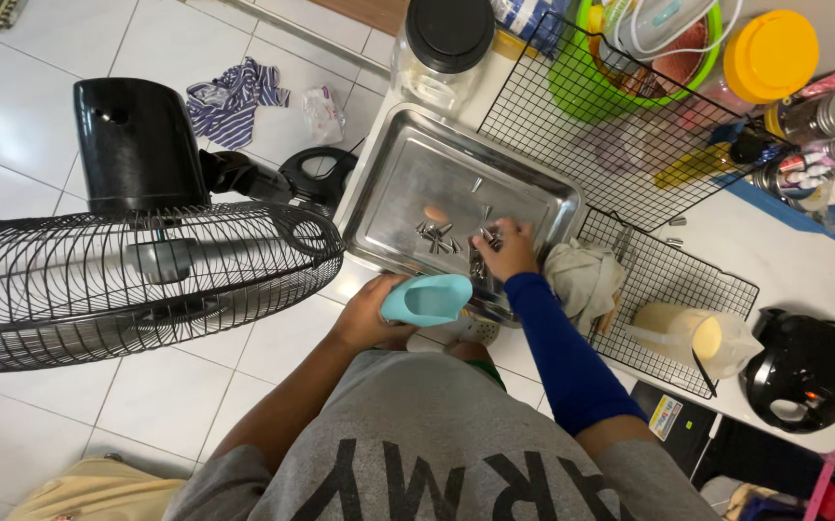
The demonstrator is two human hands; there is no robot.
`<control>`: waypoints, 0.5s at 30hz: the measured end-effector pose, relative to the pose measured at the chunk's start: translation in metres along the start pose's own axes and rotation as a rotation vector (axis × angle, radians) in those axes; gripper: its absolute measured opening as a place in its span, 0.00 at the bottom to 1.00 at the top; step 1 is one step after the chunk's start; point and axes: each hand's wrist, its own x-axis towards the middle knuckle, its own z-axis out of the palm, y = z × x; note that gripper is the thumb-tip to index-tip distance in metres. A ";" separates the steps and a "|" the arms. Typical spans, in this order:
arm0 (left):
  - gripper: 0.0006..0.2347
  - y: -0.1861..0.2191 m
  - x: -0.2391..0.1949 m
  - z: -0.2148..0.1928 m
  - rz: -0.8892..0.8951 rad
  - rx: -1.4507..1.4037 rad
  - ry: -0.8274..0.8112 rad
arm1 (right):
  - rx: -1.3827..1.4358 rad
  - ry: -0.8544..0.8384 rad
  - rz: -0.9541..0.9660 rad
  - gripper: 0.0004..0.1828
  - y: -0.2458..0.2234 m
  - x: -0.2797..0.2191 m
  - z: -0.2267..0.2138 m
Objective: The person assembles small metal components on a stainless steel tray. They pick up individual pieces, connect them by hand, and place the assembled units into a light blue silicone funnel. The person repeats this process, handling the parts one at a time.
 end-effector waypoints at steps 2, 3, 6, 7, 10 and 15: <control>0.34 -0.002 0.002 0.001 0.011 0.029 0.001 | 0.009 -0.040 0.023 0.22 -0.008 0.000 0.005; 0.35 -0.003 0.003 0.002 0.017 0.044 0.000 | -0.038 -0.019 -0.025 0.21 -0.010 0.000 0.009; 0.33 -0.003 0.009 0.002 -0.031 0.039 -0.021 | -0.104 -0.060 -0.048 0.15 -0.007 -0.001 0.018; 0.34 -0.002 0.012 0.002 -0.043 0.029 -0.025 | -0.114 -0.089 -0.035 0.14 -0.005 -0.001 0.019; 0.36 0.002 0.018 0.000 -0.061 0.008 -0.040 | -0.059 -0.072 -0.082 0.14 0.003 -0.005 0.016; 0.36 0.014 0.023 -0.004 -0.142 -0.040 -0.109 | 0.330 -0.107 0.168 0.10 0.001 0.001 -0.004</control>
